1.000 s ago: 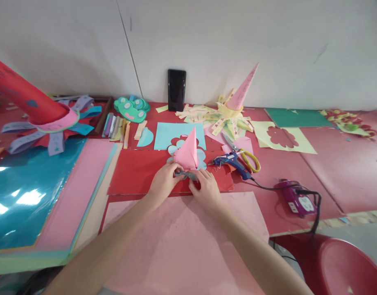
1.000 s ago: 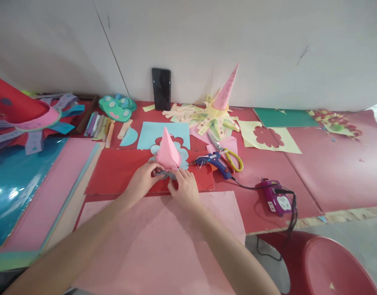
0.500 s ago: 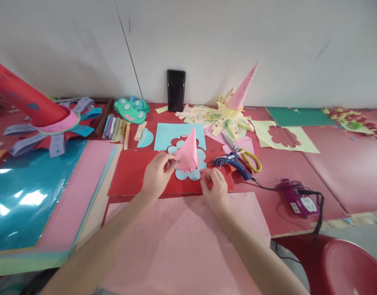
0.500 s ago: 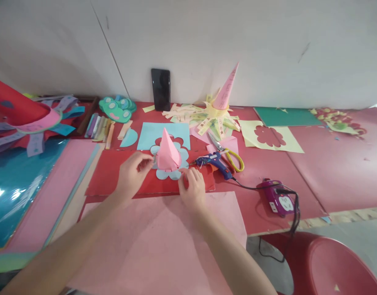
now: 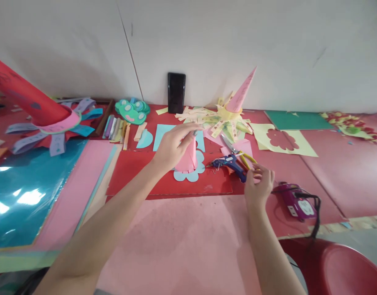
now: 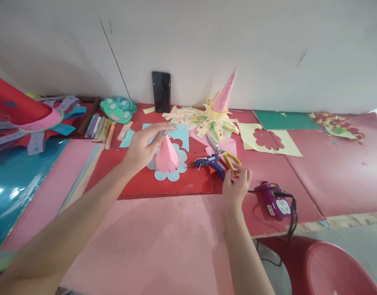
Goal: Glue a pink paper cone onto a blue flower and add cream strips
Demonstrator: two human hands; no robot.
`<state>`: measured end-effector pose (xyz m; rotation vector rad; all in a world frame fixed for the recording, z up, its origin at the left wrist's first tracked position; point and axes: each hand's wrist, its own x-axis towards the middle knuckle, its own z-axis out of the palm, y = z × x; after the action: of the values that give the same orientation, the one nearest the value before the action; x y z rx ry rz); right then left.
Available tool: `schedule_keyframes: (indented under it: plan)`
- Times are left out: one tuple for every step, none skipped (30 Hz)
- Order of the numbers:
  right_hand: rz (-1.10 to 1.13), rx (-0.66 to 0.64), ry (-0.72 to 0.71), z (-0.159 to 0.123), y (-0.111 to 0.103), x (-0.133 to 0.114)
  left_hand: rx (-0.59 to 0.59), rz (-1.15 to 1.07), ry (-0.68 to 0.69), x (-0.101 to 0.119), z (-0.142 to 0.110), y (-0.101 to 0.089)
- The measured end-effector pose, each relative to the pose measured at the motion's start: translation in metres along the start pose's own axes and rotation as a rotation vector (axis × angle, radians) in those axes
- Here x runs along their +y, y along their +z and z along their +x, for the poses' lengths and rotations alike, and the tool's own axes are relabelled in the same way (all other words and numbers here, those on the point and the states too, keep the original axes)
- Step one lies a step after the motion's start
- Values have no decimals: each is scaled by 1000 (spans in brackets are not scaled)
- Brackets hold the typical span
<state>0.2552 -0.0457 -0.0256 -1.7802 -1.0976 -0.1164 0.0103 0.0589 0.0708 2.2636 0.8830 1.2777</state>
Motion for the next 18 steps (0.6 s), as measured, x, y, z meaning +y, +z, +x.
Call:
schedule_keyframes:
  plan:
    - [13,-11,41,0,0,5,-9,-15,-23,0,1,1]
    - [25,-24,76,0,1,9,-13,-27,-47,1,1,1]
    - [35,-39,98,-1,2,11,-10,-34,-68,3,2,0]
    - [41,-53,102,-2,4,13,-2,-36,-85,4,2,0]
    - [43,-65,92,-3,6,13,11,-32,-95,6,2,-1]
    - [44,-77,74,-4,7,13,31,-24,-98,7,2,-2]
    - [46,-88,56,-5,9,12,53,-11,-94,7,1,-2]
    - [49,-100,43,-5,10,11,74,2,-89,7,0,-3]
    - [54,-112,40,-6,10,11,90,12,-82,7,-1,-2]
    - [57,-122,40,-6,10,10,101,16,-76,6,-3,-2]
    - [54,-134,38,-6,11,10,109,17,-69,4,-4,-2]
    - [41,-149,31,-6,11,9,113,16,-61,3,-5,-1]
    - [20,-166,20,-6,11,9,116,15,-52,2,-6,-1]
    - [-7,-183,3,-6,12,8,118,17,-42,2,-7,-1]
    - [-38,-196,-15,-6,13,8,118,25,-33,2,-6,-1]
    - [-72,-205,-33,-6,14,7,116,38,-27,3,-5,-1]
    - [-108,-207,-45,-5,16,7,115,56,-23,3,-4,-2]
    - [-146,-204,-53,-5,17,6,115,76,-22,4,-3,-3]
